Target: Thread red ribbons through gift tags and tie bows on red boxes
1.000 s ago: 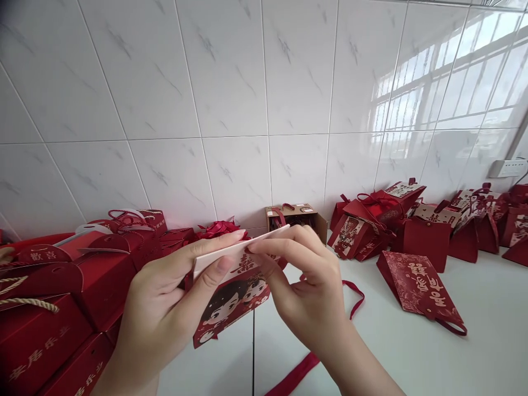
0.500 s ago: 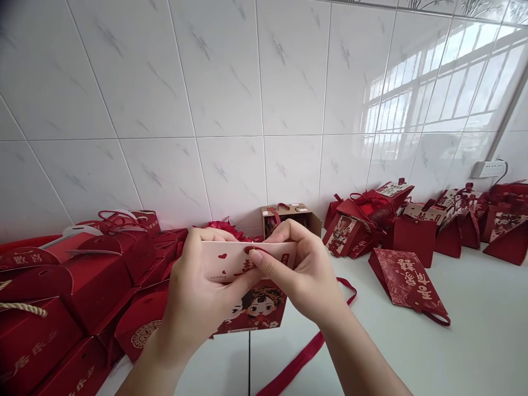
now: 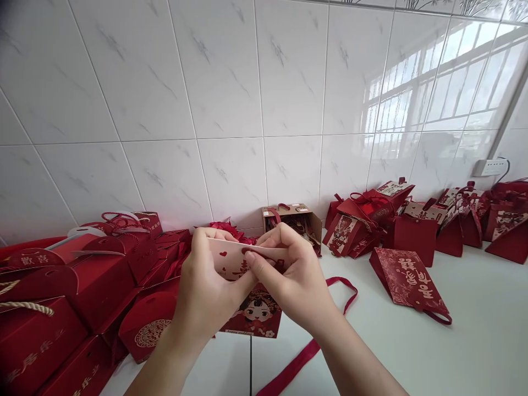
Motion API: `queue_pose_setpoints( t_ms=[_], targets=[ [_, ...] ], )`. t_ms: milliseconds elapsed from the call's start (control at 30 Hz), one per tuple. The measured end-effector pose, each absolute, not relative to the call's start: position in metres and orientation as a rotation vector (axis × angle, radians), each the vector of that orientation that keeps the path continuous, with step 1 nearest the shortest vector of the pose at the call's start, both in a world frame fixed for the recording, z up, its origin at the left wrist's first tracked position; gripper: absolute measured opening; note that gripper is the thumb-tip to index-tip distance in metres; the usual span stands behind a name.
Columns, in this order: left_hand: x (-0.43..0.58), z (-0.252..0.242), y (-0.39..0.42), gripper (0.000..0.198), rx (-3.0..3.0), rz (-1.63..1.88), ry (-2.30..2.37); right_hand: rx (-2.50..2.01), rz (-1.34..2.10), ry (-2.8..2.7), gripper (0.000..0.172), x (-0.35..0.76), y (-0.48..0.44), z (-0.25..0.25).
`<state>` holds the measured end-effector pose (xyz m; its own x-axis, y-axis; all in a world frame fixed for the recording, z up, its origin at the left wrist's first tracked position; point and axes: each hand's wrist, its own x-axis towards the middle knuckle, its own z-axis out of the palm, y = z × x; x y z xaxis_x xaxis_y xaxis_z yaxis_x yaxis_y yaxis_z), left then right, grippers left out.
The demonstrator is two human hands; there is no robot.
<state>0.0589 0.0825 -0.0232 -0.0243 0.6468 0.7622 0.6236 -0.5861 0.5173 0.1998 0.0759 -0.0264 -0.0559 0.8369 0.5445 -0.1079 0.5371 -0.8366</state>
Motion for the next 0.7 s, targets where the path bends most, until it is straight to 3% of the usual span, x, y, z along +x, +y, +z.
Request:
queue_pose_setpoints(
  t_ms=[400, 700],
  targets=[
    [0.0564, -0.0201, 0.0794, 0.037, 2.027, 1.563, 0.971, -0.838, 0.688, -1.433, 0.029, 0.2021, 0.0799, -0.0317],
    [0.0511, -0.0192, 0.0811, 0.027, 2.032, 1.538, 0.872, -0.684, 0.776, -1.449, 0.024, 0.2033, 0.0806, -0.0302]
  ],
)
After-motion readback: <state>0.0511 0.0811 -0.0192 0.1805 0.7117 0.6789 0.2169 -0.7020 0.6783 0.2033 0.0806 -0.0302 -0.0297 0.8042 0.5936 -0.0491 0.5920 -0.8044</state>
